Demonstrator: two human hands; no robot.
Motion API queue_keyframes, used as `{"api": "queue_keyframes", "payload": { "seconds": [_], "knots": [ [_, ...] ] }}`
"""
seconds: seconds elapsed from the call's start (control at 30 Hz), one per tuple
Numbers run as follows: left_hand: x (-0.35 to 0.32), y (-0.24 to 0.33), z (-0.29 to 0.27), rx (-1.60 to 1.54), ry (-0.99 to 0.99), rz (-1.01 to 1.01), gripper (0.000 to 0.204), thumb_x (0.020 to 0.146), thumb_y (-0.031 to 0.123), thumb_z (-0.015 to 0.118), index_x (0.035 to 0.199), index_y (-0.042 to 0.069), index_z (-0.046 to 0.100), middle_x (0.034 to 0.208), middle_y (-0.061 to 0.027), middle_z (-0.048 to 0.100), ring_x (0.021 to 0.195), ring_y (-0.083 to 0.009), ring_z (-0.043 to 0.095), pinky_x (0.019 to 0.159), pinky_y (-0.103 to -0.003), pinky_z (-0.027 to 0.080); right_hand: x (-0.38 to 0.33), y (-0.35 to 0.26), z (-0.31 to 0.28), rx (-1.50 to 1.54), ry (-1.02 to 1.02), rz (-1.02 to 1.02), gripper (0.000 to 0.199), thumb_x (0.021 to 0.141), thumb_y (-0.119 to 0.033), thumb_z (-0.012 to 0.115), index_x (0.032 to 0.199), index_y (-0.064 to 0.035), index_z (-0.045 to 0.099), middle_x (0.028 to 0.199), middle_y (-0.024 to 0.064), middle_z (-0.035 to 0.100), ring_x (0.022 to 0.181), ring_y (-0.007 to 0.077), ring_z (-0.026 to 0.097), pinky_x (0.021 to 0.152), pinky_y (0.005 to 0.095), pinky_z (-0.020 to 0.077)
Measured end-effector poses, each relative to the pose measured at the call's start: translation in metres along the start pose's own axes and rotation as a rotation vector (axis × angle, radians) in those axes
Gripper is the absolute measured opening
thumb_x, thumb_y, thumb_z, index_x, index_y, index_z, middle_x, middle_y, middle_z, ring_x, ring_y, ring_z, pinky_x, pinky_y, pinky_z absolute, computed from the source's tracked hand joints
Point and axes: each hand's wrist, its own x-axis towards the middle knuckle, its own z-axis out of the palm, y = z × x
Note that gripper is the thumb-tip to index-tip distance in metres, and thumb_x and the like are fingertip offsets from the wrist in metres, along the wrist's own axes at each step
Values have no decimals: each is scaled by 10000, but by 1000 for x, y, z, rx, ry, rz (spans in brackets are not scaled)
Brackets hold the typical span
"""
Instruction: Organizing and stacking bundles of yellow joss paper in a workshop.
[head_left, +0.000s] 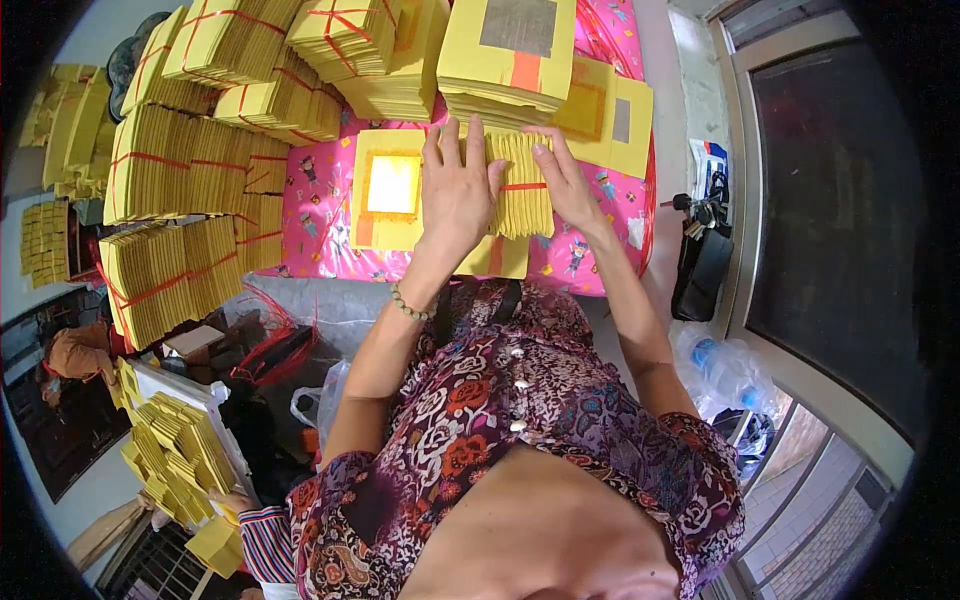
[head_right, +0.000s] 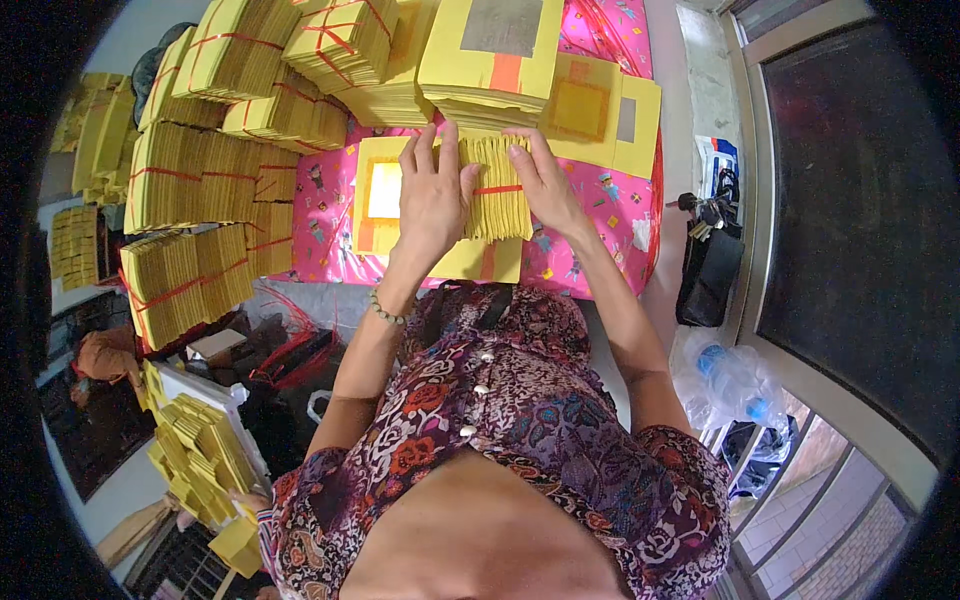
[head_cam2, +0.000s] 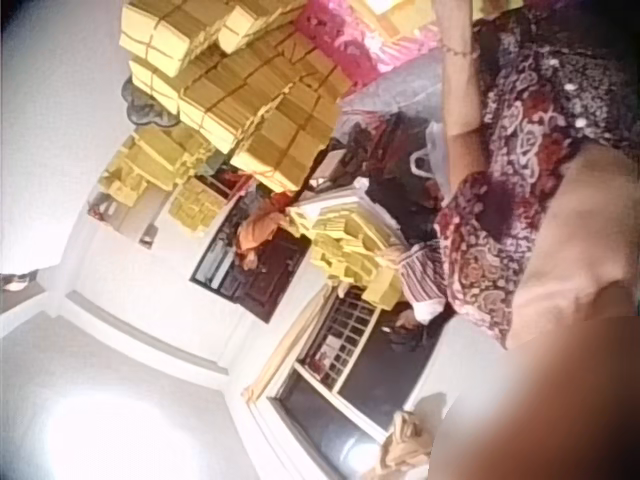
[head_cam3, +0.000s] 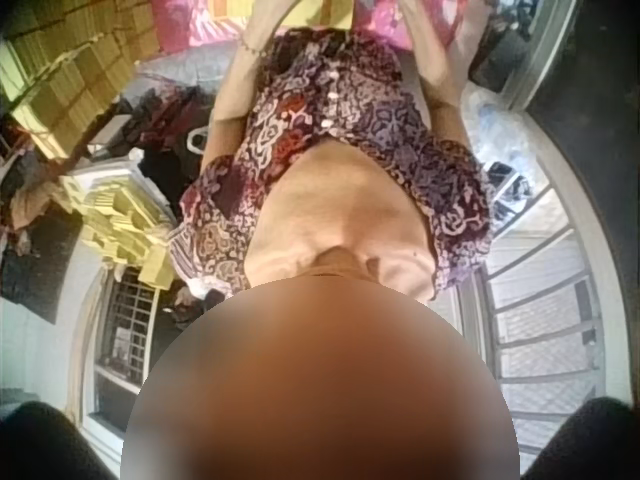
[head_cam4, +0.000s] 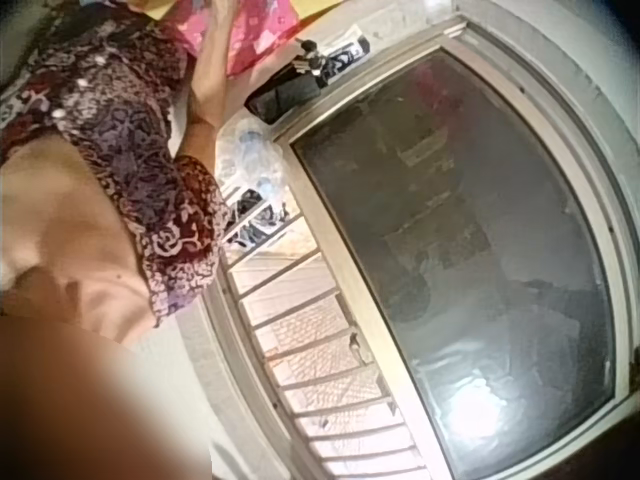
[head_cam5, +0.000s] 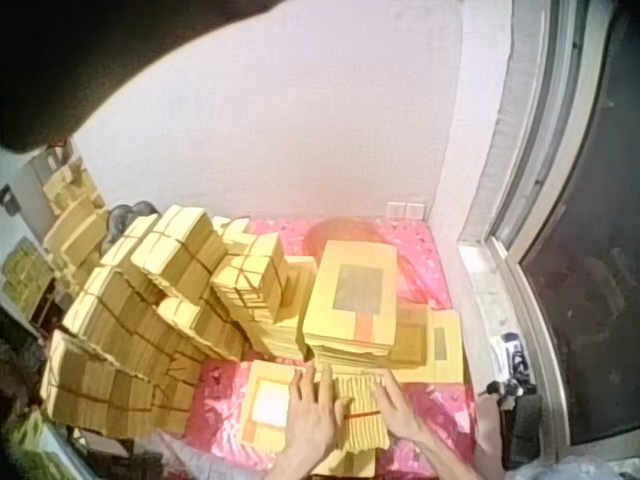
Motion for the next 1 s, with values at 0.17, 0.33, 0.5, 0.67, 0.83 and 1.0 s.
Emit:
{"api": "queue_keyframes", "payload": {
  "seconds": [0.17,0.33,0.5,0.67,0.83,1.0],
  "knots": [
    [0,0,0,-26,12,9,488,912,238,570,1308,-18,445,1251,-243,476,1162,-436,414,988,-498,378,2,4,0,48,0,-9,296,1021,-224,409,1239,-33,470,1060,126,574,994,181,539,900,343,425],
    [14,-19,-19,-147,-115,-18,442,858,286,632,1214,37,550,1156,-187,558,1110,-405,454,928,-458,406,10,-4,-1,59,-32,-13,277,991,-221,499,1197,-36,515,1084,82,583,1046,164,535,922,317,418],
    [23,-35,-20,-382,-46,-14,436,761,335,718,1088,55,651,1096,-147,619,1027,-341,531,901,-434,416,18,-7,6,0,-14,-129,304,934,-225,600,1161,-34,536,1121,76,591,1092,155,532,958,306,411],
    [20,-33,-13,-382,-10,16,400,746,309,715,1051,54,667,1095,-126,634,1040,-303,557,879,-417,417,15,-13,4,20,-38,-44,319,897,-202,653,1143,-29,547,1124,84,595,1097,165,539,964,311,410],
    [23,-31,-12,-469,-65,-70,354,745,290,712,1003,50,676,981,-118,669,969,-298,597,866,-405,421,21,-13,4,-34,-27,-95,295,864,-202,691,1070,-16,592,1060,77,629,1052,158,562,946,304,420],
    [23,-31,-9,-486,-43,-82,339,751,292,710,983,46,681,953,-123,676,939,-302,603,850,-407,431,23,-13,9,12,1,-40,252,853,-185,694,1022,-15,616,1017,76,648,1019,155,579,931,304,429]
  ]
}}
